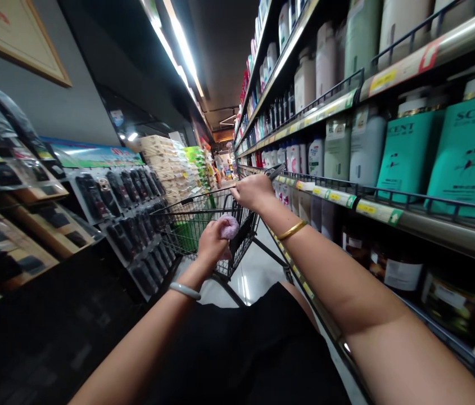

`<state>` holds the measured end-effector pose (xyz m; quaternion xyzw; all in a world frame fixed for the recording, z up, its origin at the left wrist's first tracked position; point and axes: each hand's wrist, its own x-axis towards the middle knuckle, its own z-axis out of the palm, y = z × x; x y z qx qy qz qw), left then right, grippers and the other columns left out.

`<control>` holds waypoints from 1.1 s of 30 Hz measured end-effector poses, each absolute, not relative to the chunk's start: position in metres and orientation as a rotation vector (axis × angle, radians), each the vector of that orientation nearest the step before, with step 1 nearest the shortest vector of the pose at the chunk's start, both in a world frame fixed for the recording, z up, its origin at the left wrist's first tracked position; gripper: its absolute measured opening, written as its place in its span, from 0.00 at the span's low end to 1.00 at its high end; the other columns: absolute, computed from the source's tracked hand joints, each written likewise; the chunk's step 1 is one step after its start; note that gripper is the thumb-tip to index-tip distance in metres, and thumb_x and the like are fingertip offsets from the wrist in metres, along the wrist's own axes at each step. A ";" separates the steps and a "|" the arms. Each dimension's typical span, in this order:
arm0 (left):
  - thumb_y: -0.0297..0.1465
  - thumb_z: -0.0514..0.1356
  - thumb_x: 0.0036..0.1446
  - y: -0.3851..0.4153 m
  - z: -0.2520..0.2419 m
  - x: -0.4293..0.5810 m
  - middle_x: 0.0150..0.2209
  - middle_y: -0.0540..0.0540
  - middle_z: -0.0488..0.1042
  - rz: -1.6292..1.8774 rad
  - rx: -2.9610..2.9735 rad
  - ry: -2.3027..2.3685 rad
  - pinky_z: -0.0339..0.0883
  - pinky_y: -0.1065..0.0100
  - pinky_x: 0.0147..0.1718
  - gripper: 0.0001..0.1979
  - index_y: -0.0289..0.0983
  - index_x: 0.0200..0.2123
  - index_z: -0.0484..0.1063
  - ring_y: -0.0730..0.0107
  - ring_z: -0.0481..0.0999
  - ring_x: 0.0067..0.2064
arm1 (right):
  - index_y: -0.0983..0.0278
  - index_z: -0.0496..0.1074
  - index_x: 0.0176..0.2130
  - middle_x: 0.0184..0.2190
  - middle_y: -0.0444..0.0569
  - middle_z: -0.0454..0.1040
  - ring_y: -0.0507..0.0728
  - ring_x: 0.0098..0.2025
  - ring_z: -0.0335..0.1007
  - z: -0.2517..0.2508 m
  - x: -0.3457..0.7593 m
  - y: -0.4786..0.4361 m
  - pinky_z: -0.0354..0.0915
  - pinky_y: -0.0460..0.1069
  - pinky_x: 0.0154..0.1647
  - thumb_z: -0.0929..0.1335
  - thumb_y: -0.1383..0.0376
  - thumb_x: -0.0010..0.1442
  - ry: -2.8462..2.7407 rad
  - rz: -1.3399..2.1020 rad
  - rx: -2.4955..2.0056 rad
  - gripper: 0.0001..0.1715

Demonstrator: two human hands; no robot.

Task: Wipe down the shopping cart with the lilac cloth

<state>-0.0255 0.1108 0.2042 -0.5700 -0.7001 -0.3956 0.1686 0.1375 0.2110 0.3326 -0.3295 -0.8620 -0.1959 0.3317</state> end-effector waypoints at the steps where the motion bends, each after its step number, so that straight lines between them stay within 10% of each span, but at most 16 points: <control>1: 0.17 0.58 0.44 0.110 0.207 -0.023 0.46 0.46 0.75 -1.151 -1.622 -1.959 0.69 0.62 0.48 0.27 0.46 0.46 0.76 0.59 0.75 0.48 | 0.61 0.83 0.41 0.40 0.57 0.84 0.62 0.43 0.79 0.332 0.141 0.210 0.59 0.51 0.37 0.56 0.48 0.70 -2.245 -0.517 -0.865 0.33; 12: 0.16 0.60 0.43 0.105 0.211 0.014 0.48 0.47 0.76 -1.449 -1.729 -1.834 0.67 0.58 0.55 0.28 0.48 0.45 0.78 0.58 0.73 0.52 | 0.59 0.83 0.41 0.38 0.56 0.83 0.62 0.41 0.77 0.332 0.179 0.214 0.59 0.52 0.37 0.56 0.44 0.69 -2.238 -0.541 -0.928 0.35; 15: 0.15 0.59 0.41 0.107 0.204 0.012 0.47 0.47 0.76 -1.625 -1.731 -1.889 0.68 0.58 0.54 0.25 0.44 0.42 0.77 0.58 0.74 0.51 | 0.60 0.83 0.44 0.46 0.57 0.82 0.65 0.51 0.73 0.325 0.191 0.210 0.61 0.59 0.53 0.58 0.46 0.70 -2.189 -0.548 -0.829 0.32; 19: 0.21 0.59 0.47 0.105 0.221 0.016 0.47 0.44 0.77 -1.973 -1.708 -1.929 0.73 0.61 0.46 0.23 0.40 0.49 0.69 0.61 0.77 0.46 | 0.51 0.71 0.62 0.67 0.48 0.66 0.64 0.71 0.54 0.279 0.190 0.182 0.39 0.65 0.75 0.62 0.45 0.68 -2.136 -0.534 -0.441 0.29; 22: 0.30 0.60 0.52 0.091 0.240 0.032 0.45 0.44 0.78 -2.180 -1.847 -1.890 0.74 0.66 0.37 0.25 0.39 0.55 0.65 0.64 0.79 0.40 | 0.54 0.60 0.70 0.74 0.53 0.52 0.65 0.74 0.49 0.234 0.178 0.161 0.51 0.62 0.74 0.69 0.38 0.58 -2.205 -0.357 -0.298 0.49; 25: 0.33 0.58 0.54 0.077 0.254 0.043 0.49 0.42 0.78 -2.407 -2.253 -1.738 0.74 0.65 0.41 0.26 0.38 0.57 0.69 0.62 0.79 0.45 | 0.57 0.60 0.69 0.73 0.58 0.51 0.66 0.73 0.52 0.213 0.170 0.155 0.61 0.62 0.70 0.71 0.48 0.60 -2.027 -0.181 -0.435 0.44; 33: 0.43 0.48 0.68 0.091 0.279 -0.081 0.56 0.39 0.75 -1.196 -1.617 -1.927 0.57 0.52 0.65 0.22 0.39 0.52 0.75 0.54 0.69 0.61 | 0.45 0.70 0.62 0.67 0.51 0.63 0.69 0.70 0.57 0.217 0.181 0.180 0.61 0.68 0.69 0.67 0.61 0.63 -1.755 -0.270 -0.674 0.29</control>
